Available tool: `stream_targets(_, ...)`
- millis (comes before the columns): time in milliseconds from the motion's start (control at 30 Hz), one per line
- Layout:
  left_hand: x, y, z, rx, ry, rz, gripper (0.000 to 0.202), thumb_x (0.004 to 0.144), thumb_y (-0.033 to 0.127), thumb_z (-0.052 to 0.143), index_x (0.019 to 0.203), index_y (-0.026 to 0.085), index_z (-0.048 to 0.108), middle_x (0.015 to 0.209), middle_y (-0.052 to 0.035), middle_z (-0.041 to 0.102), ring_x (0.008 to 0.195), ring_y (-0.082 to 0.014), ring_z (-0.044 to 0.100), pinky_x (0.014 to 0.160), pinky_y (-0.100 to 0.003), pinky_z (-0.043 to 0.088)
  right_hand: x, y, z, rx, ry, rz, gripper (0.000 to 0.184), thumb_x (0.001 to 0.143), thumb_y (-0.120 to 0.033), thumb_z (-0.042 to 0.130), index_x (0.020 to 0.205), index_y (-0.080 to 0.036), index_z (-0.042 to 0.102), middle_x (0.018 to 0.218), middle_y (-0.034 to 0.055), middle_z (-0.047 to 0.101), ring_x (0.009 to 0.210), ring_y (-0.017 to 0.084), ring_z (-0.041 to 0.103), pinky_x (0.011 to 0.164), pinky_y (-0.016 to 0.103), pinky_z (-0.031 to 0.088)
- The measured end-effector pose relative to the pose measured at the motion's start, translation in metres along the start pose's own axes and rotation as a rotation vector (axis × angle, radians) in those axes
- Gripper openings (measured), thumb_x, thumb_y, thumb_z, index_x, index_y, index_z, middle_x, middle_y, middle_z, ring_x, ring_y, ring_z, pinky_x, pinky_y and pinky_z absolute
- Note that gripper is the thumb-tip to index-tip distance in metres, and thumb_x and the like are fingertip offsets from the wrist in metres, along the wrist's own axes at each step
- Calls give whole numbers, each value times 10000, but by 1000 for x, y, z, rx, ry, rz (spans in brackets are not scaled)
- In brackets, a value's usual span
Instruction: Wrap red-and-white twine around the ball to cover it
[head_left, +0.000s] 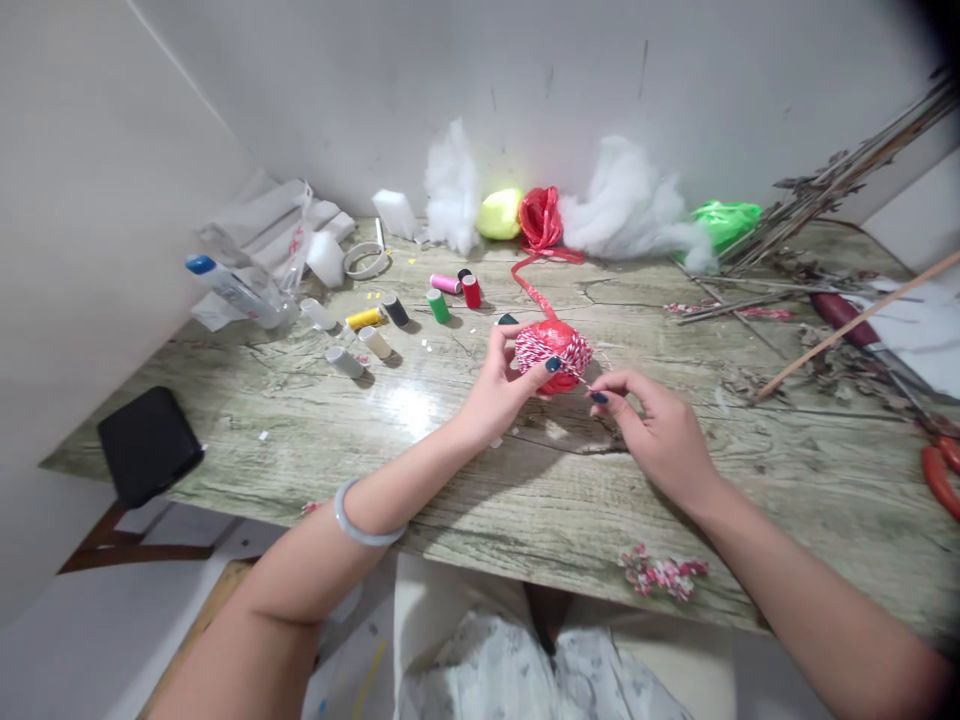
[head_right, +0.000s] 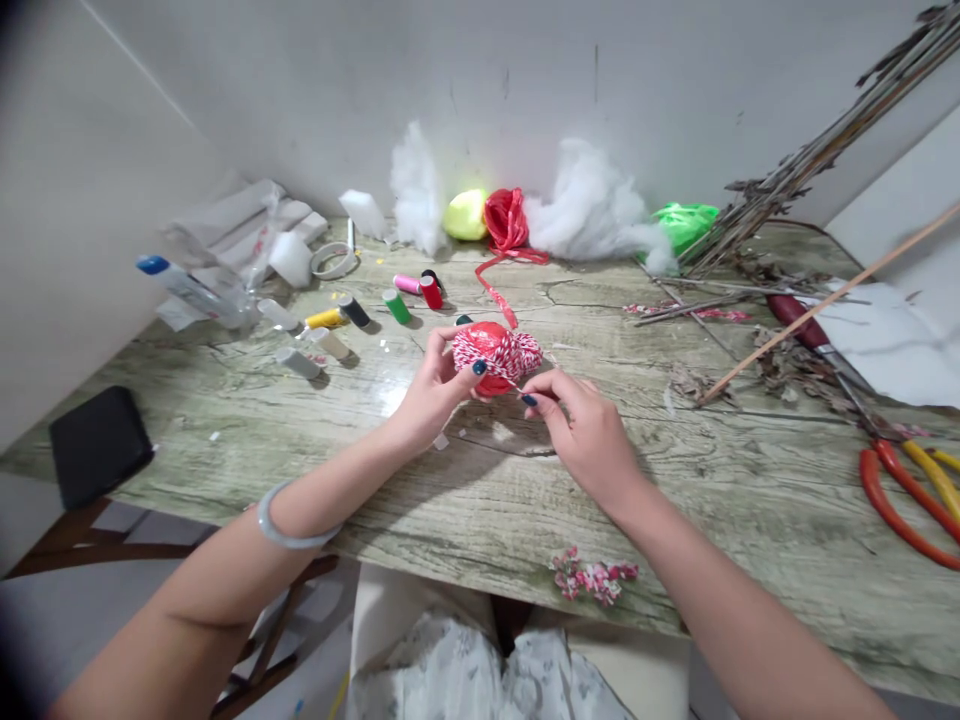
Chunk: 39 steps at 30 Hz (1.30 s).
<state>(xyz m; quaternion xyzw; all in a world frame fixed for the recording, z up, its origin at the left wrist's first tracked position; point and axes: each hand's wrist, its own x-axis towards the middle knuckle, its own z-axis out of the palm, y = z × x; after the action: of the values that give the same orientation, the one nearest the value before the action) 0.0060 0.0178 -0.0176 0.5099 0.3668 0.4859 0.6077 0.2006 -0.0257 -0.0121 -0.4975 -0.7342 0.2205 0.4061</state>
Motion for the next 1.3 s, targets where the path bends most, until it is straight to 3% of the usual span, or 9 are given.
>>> stream_targets(133,-3,-2,5,-188,8,-115,571,749,449,770,1148,268,404,1183,-57,618,804,-121,672,652,-240,562,1,-3,-1,70,-70,7,101,929,-244,557,895,-232,651,747,-15,696,740,169,642,714,296,448)
stream_targets(267,-6,2,8,-284,-14,-194,571,713,468,798,1104,262,436,1121,-40,641,805,-138,689,722,-297,589,2,-6,0,173,-127,118,120,914,-276,571,854,-224,661,747,-6,707,757,177,637,692,292,459)
stream_targets(467,-6,9,5,-209,-75,-136,549,710,566,758,1096,262,512,1086,-47,670,873,-170,675,749,-311,562,7,2,-1,230,-252,230,150,885,-270,572,795,-197,667,764,8,726,771,201,659,767,337,484)
stream_targets(600,-8,18,0,-3,-296,-52,493,710,418,799,1114,238,583,1054,-56,679,950,-197,654,832,-339,536,11,8,-4,157,-305,99,145,855,-199,562,921,-196,691,916,44,735,882,237,664,791,353,490)
stream_targets(700,-12,29,-1,254,-430,-4,493,728,333,793,1165,227,590,1123,-71,657,999,-216,639,878,-358,509,14,10,-7,42,-327,-5,110,817,-157,567,858,-182,666,897,62,703,858,227,636,772,339,473)
stream_targets(833,-17,39,2,572,-514,58,489,740,332,781,1184,229,603,1174,-66,654,1041,-230,617,916,-366,472,17,9,-8,-9,-338,76,145,863,-152,482,774,-183,593,805,31,642,752,176,587,701,295,427)
stream_targets(1067,-17,34,3,818,-438,70,667,711,414,795,1276,212,504,1209,-107,644,1006,-246,631,863,-382,485,17,12,-7,183,-203,235,140,904,-283,504,827,-197,583,775,-6,608,737,164,557,698,290,407)
stream_targets(1200,-15,33,2,917,-397,132,539,738,395,771,1197,208,560,1212,-95,644,1081,-265,618,918,-402,471,16,11,-10,199,-97,196,129,910,-290,525,844,-193,581,814,1,606,787,167,557,723,290,400)
stream_targets(1300,-14,34,2,940,-360,119,529,744,405,763,1185,210,545,1172,-84,664,1028,-252,640,872,-383,486,16,10,-10,135,-66,121,89,894,-225,537,825,-191,580,813,7,599,789,168,552,719,288,396)
